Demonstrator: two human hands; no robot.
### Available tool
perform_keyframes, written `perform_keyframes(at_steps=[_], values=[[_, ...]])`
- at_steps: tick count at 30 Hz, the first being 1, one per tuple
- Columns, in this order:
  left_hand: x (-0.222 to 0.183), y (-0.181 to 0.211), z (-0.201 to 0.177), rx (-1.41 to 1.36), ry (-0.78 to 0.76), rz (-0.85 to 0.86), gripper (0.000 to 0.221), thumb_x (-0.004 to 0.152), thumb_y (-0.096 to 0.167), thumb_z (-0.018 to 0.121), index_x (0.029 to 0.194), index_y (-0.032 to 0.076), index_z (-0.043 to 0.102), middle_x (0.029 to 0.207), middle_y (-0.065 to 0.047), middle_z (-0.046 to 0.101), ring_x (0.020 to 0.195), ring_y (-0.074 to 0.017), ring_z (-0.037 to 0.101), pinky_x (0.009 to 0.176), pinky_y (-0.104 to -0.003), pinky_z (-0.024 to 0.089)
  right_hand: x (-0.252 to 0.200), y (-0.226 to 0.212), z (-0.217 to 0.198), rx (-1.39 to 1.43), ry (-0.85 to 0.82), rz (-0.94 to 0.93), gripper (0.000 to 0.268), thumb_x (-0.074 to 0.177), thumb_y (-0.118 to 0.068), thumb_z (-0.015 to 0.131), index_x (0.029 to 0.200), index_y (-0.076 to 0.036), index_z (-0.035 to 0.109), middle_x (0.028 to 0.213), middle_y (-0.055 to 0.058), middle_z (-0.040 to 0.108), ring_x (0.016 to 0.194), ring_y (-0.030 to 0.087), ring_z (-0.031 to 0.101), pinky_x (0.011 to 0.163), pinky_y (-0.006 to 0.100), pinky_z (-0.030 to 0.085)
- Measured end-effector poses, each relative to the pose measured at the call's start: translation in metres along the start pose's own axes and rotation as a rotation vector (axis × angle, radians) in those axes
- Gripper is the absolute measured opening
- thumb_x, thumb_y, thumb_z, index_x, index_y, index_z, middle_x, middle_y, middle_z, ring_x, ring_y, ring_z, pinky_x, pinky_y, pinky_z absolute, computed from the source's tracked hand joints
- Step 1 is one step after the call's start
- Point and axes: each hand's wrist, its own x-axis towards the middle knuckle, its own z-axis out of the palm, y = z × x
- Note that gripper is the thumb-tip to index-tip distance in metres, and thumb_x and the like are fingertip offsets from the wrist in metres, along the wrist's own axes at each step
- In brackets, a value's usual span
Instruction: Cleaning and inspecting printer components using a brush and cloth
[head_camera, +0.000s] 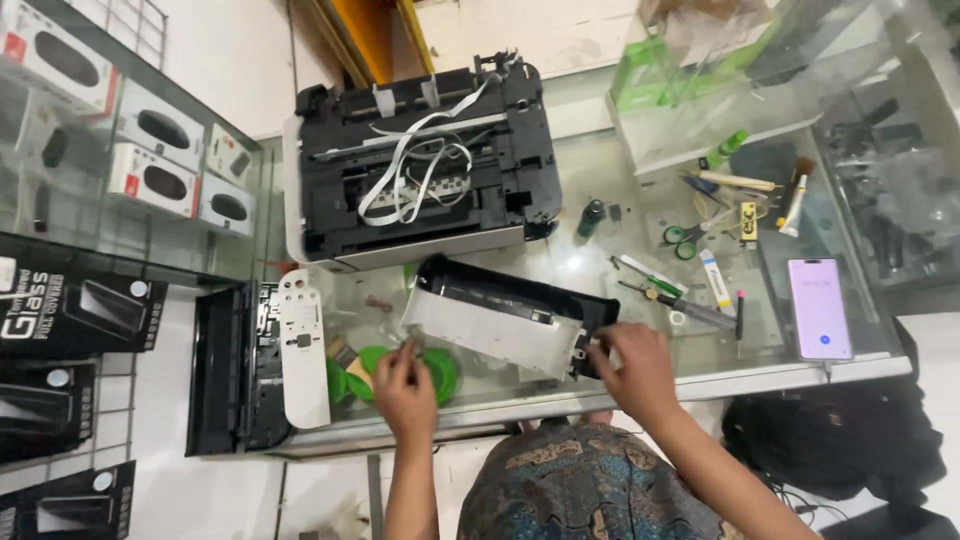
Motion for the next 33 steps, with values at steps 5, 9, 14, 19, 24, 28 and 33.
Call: perform_keyframes(at_steps=[5, 9, 14, 19, 24, 28, 33], values=[[0.015, 0.041, 0.041, 0.222, -0.08, 0.454, 0.048, 0.065, 0.02, 0.077, 0.113, 0.021, 0.077, 0.105, -0.005, 0.064, 0.092, -0.0273, 0.065, 0.076, -0.043, 0.052, 0.006, -0.044, 0.033, -0.373, -0.265, -0.469, 0.047, 0.078, -0.041, 0.077, 0.12, -0.021, 0.069, 0.124, 0.003, 0.07, 0.123, 0.025, 0.059, 0.103, 0.057, 0.038], [0.033, 0.034, 0.063, 0.392, -0.208, 0.442, 0.03, 0.084, 0.011, 0.063, 0.112, 0.009, 0.075, 0.105, -0.008, 0.065, 0.078, -0.0294, 0.064, 0.067, -0.041, 0.052, 0.0, -0.048, 0.046, -0.404, -0.308, -0.549, 0.061, 0.077, -0.037, 0.08, 0.127, -0.004, 0.066, 0.128, 0.016, 0.067, 0.122, 0.033, 0.059, 0.103, 0.059, 0.035], [0.02, 0.03, 0.084, 0.378, -0.237, 0.471, 0.028, 0.085, 0.004, 0.058, 0.107, 0.005, 0.075, 0.093, -0.01, 0.064, 0.078, -0.0307, 0.061, 0.072, -0.042, 0.05, -0.007, -0.03, 0.074, -0.422, -0.313, -0.564, 0.057, 0.073, -0.03, 0.086, 0.12, -0.003, 0.069, 0.131, 0.015, 0.062, 0.114, 0.033, 0.059, 0.095, 0.054, 0.038], [-0.044, 0.064, 0.108, 0.08, -0.462, 0.498, 0.022, 0.093, 0.011, 0.056, 0.109, 0.014, 0.07, 0.105, -0.005, 0.068, 0.099, -0.0249, 0.062, 0.087, -0.036, 0.049, -0.006, -0.023, 0.081, -0.405, -0.386, -0.486, 0.041, 0.084, -0.04, 0.069, 0.117, -0.015, 0.07, 0.135, 0.001, 0.055, 0.123, 0.025, 0.052, 0.101, 0.059, 0.031], [-0.052, 0.11, 0.094, 0.036, -0.458, 0.688, 0.025, 0.09, 0.008, 0.057, 0.11, 0.011, 0.072, 0.101, -0.005, 0.068, 0.095, -0.024, 0.062, 0.084, -0.033, 0.049, -0.008, -0.015, 0.09, -0.448, -0.383, -0.493, 0.034, 0.089, -0.03, 0.062, 0.119, -0.016, 0.067, 0.134, -0.001, 0.054, 0.124, 0.023, 0.051, 0.099, 0.057, 0.031], [-0.01, 0.024, 0.11, 0.187, -0.484, 0.584, 0.022, 0.089, 0.011, 0.058, 0.102, 0.011, 0.075, 0.099, -0.004, 0.068, 0.092, -0.0254, 0.06, 0.082, -0.035, 0.05, -0.009, -0.006, 0.097, -0.459, -0.369, -0.503, 0.039, 0.091, -0.028, 0.056, 0.127, -0.017, 0.061, 0.131, -0.004, 0.053, 0.12, 0.021, 0.052, 0.095, 0.053, 0.032], [0.029, 0.036, 0.079, 0.421, -0.379, 0.534, 0.024, 0.086, 0.006, 0.059, 0.104, 0.007, 0.074, 0.093, -0.007, 0.069, 0.082, -0.0256, 0.062, 0.07, -0.035, 0.052, -0.009, -0.009, 0.098, -0.423, -0.293, -0.529, 0.038, 0.086, -0.028, 0.061, 0.121, -0.014, 0.065, 0.13, 0.001, 0.056, 0.115, 0.024, 0.056, 0.092, 0.052, 0.034]])
